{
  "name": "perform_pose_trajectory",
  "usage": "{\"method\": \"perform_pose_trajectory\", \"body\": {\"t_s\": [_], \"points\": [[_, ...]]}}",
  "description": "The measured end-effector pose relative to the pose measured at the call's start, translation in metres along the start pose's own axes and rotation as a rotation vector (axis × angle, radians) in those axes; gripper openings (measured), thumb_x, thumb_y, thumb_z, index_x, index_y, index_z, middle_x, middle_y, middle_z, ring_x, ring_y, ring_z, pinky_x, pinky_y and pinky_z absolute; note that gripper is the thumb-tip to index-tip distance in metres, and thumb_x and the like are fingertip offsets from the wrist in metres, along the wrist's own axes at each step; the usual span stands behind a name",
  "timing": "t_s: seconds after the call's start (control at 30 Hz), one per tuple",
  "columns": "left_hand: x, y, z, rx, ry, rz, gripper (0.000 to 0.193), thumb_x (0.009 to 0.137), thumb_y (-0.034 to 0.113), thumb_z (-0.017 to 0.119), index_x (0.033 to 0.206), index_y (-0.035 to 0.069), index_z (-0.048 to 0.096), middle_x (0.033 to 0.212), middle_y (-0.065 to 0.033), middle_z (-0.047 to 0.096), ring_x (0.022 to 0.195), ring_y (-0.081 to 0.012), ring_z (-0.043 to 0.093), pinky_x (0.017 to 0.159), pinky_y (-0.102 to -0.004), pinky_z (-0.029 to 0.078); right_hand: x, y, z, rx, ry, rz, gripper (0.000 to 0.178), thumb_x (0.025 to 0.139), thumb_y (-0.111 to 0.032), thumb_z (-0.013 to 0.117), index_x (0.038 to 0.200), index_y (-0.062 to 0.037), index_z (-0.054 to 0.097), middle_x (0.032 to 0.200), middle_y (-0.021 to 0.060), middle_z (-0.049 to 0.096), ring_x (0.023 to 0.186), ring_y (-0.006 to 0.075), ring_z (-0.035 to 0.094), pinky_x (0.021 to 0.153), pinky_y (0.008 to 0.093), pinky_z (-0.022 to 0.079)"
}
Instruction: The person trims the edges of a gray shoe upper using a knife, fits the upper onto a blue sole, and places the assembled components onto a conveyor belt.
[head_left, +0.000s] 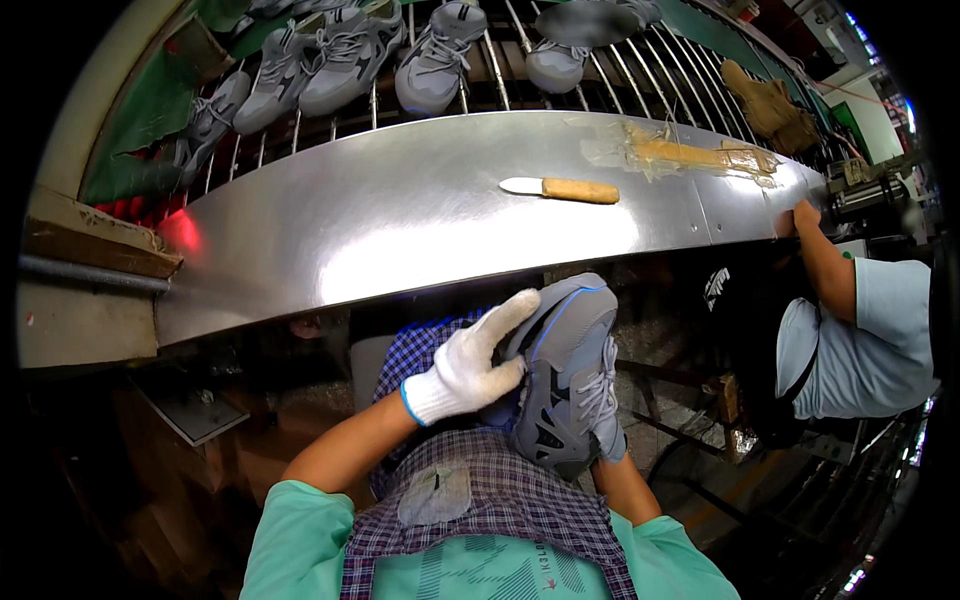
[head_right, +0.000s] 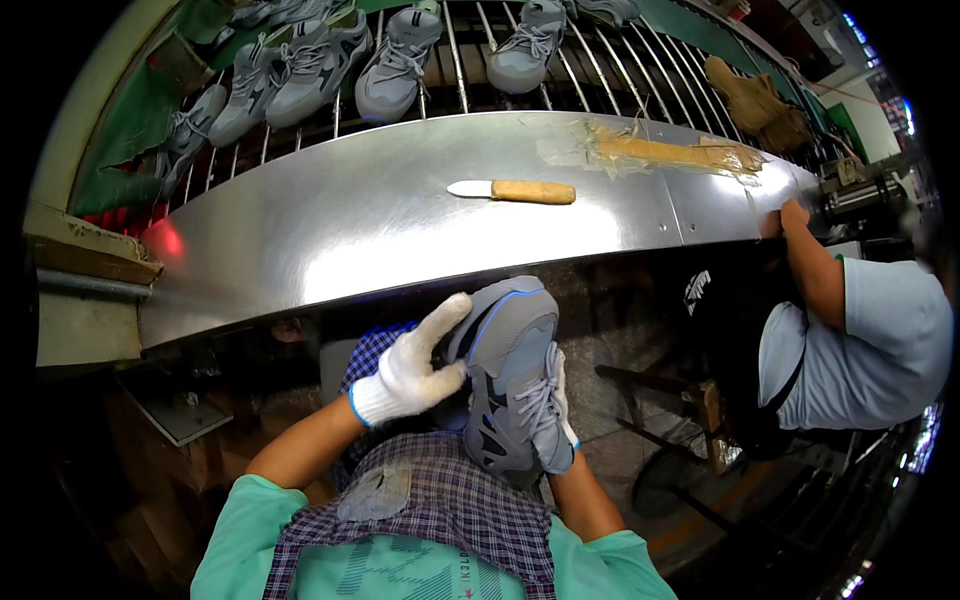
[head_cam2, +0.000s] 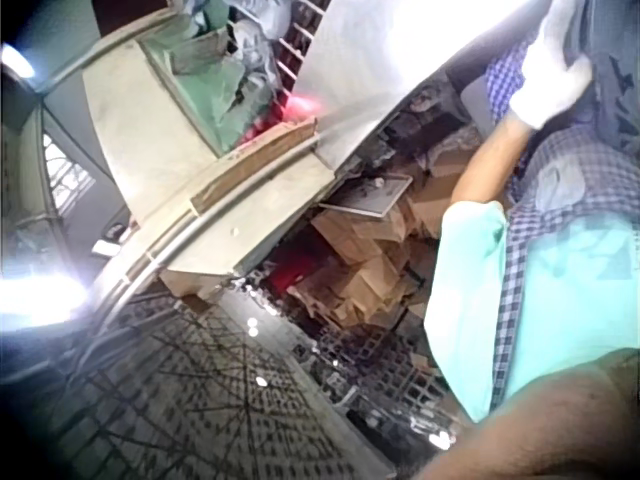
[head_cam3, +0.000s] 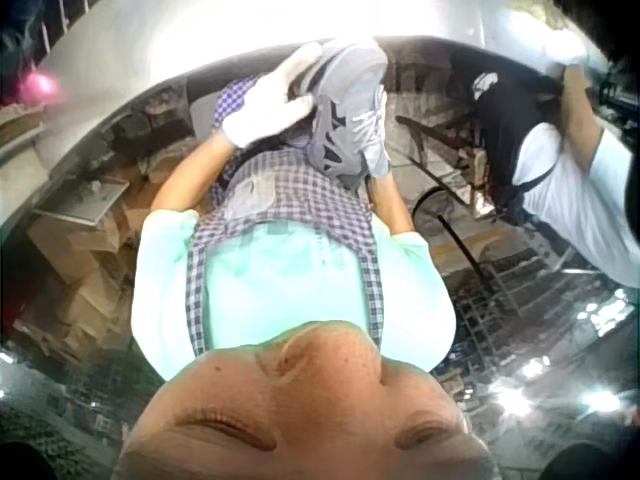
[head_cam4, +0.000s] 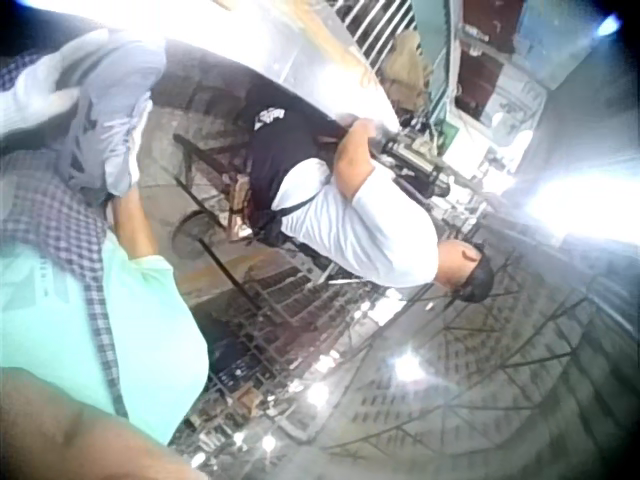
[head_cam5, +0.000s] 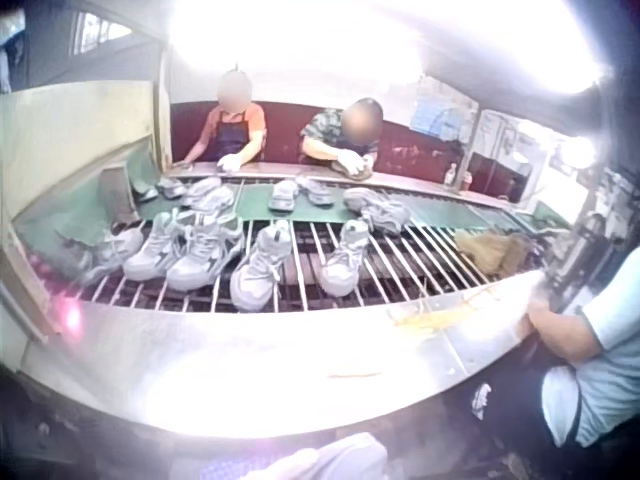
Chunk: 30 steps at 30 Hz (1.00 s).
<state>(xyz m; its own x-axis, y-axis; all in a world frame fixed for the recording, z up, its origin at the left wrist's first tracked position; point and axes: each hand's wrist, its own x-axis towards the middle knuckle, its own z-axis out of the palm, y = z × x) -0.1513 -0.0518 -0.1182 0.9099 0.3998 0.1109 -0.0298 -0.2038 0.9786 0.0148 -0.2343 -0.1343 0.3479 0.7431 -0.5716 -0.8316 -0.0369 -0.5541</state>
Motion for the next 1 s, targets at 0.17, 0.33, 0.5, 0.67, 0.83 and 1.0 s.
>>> {"method": "perform_pose_trajectory", "body": {"t_s": [0.17, 0.33, 0.5, 0.67, 0.83, 1.0], "points": [[0.005, 0.010, -0.012, -0.105, -0.087, -0.090, 0.076, 0.092, 0.002, 0.068, 0.162, -0.007, 0.039, 0.165, -0.0253, 0.047, 0.155, -0.0325, 0.045, 0.130, -0.0408, 0.033, -0.005, -0.001, 0.007, -0.020, 0.003, -0.004, 0.078, 0.113, -0.062, 0.041, 0.163, -0.0023, 0.041, 0.158, 0.0188, 0.052, 0.140, 0.0267, 0.057, 0.119, 0.0421, 0.048], [0.002, 0.015, -0.013, -0.139, -0.101, -0.111, 0.080, 0.092, 0.003, 0.070, 0.164, -0.007, 0.036, 0.167, -0.0255, 0.044, 0.157, -0.0325, 0.042, 0.131, -0.0414, 0.031, -0.010, 0.000, 0.013, -0.026, 0.013, -0.013, 0.078, 0.113, -0.063, 0.040, 0.164, -0.0026, 0.040, 0.158, 0.0191, 0.052, 0.141, 0.0272, 0.056, 0.120, 0.0425, 0.047], [-0.001, 0.015, -0.007, -0.096, -0.091, -0.114, 0.084, 0.091, 0.003, 0.070, 0.166, -0.005, 0.032, 0.168, -0.0260, 0.043, 0.158, -0.0330, 0.040, 0.131, -0.0411, 0.031, -0.015, 0.005, 0.016, -0.022, 0.017, -0.009, 0.079, 0.113, -0.064, 0.040, 0.164, -0.0029, 0.039, 0.159, 0.0194, 0.051, 0.142, 0.0278, 0.055, 0.120, 0.0429, 0.047], [-0.008, 0.021, 0.007, -0.058, -0.054, -0.096, 0.085, 0.091, 0.005, 0.071, 0.166, -0.004, 0.033, 0.164, -0.0291, 0.046, 0.152, -0.0362, 0.049, 0.126, -0.0402, 0.039, -0.018, 0.007, 0.017, -0.024, 0.025, -0.016, 0.080, 0.112, -0.064, 0.040, 0.165, -0.0032, 0.038, 0.160, 0.0197, 0.050, 0.143, 0.0284, 0.055, 0.121, 0.0434, 0.046], [-0.027, 0.001, 0.029, 0.080, 0.055, 0.064, 0.073, 0.088, 0.007, 0.063, 0.159, 0.006, 0.049, 0.159, -0.0314, 0.050, 0.130, -0.0445, 0.067, 0.109, -0.0411, 0.057, -0.028, 0.006, 0.014, -0.030, 0.033, -0.027, 0.081, 0.112, -0.065, 0.040, 0.165, -0.0034, 0.038, 0.161, 0.0200, 0.049, 0.144, 0.0289, 0.054, 0.122, 0.0438, 0.046], [-0.039, 0.024, 0.020, 0.183, -0.029, 0.072, 0.060, 0.091, 0.010, 0.066, 0.150, 0.000, 0.057, 0.159, -0.0354, 0.048, 0.129, -0.0482, 0.066, 0.103, -0.0427, 0.059, -0.026, 0.001, 0.016, -0.043, 0.022, -0.053, 0.082, 0.112, -0.066, 0.039, 0.165, -0.0037, 0.037, 0.162, 0.0203, 0.048, 0.145, 0.0295, 0.053, 0.122, 0.0442, 0.045]]}}
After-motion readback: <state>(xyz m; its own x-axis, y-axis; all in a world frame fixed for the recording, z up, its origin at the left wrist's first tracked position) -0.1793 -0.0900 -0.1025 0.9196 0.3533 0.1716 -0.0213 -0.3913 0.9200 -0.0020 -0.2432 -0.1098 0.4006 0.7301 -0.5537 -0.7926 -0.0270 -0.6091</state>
